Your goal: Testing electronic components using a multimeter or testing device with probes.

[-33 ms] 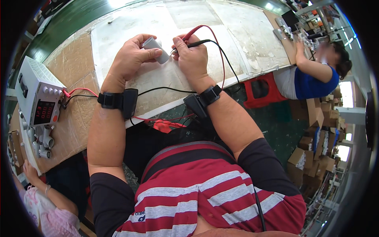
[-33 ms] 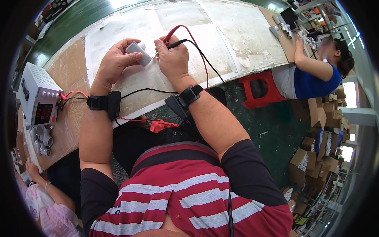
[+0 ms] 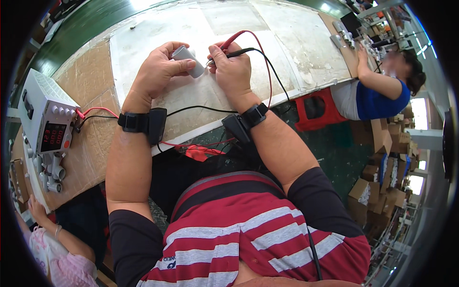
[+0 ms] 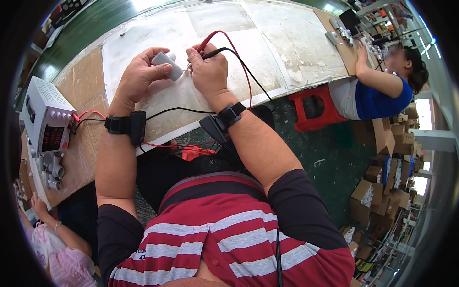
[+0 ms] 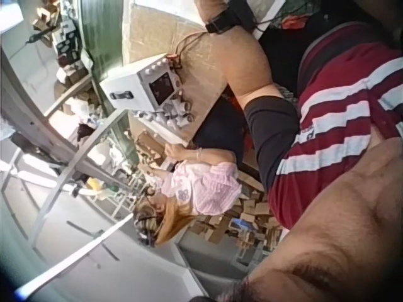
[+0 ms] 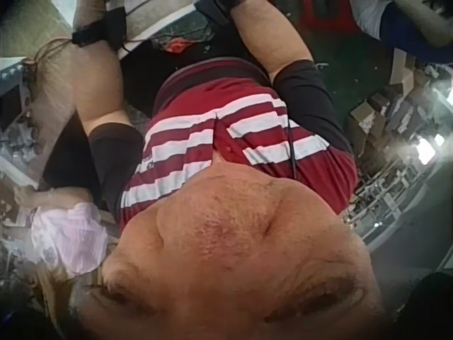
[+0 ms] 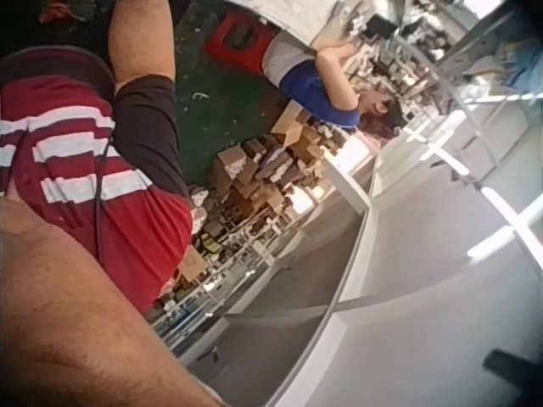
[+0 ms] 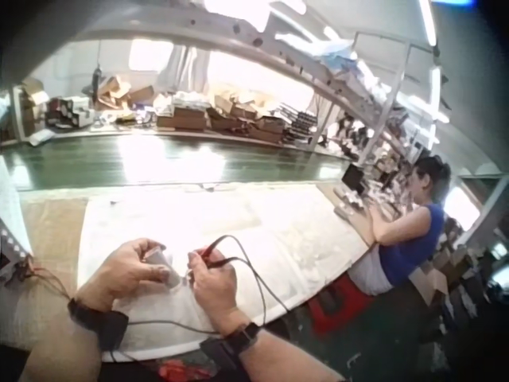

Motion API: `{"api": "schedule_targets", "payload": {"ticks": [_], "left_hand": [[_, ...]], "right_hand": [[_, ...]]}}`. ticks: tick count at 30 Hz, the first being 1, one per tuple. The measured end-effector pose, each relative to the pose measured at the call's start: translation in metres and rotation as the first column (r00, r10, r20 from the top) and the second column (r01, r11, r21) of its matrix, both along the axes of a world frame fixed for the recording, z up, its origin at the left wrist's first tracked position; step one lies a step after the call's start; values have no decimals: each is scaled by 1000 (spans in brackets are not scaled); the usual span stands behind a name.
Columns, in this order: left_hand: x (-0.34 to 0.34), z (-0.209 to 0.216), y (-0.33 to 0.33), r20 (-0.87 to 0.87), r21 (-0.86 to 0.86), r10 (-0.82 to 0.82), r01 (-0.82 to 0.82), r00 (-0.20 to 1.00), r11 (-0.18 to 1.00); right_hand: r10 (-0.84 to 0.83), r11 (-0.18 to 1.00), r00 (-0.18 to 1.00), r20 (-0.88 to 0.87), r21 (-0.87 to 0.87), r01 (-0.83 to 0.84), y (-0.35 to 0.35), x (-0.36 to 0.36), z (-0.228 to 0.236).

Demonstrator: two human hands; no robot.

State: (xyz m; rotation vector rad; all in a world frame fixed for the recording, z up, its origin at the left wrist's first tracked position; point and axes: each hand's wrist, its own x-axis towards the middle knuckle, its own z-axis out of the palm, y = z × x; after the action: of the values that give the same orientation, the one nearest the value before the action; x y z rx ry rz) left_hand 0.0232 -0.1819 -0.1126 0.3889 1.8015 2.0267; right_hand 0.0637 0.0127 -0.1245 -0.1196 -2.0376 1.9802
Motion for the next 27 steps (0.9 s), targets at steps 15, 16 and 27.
{"api": "schedule_targets", "payload": {"ticks": [15, 16, 27], "left_hand": [[0, -3, 1, 54, 86, -30, 25, 998, 996], [0, -3, 1, 59, 90, -29, 24, 998, 996], [2, 0, -1, 119, 128, -20, 5, 993, 992]], "right_hand": [[-18, 992, 996, -84, 126, 29, 3, -3, -14], [-20, 990, 996, -91, 140, 33, 2, -3, -14], [-32, 988, 994, -106, 150, 48, -2, -1, -12]]}}
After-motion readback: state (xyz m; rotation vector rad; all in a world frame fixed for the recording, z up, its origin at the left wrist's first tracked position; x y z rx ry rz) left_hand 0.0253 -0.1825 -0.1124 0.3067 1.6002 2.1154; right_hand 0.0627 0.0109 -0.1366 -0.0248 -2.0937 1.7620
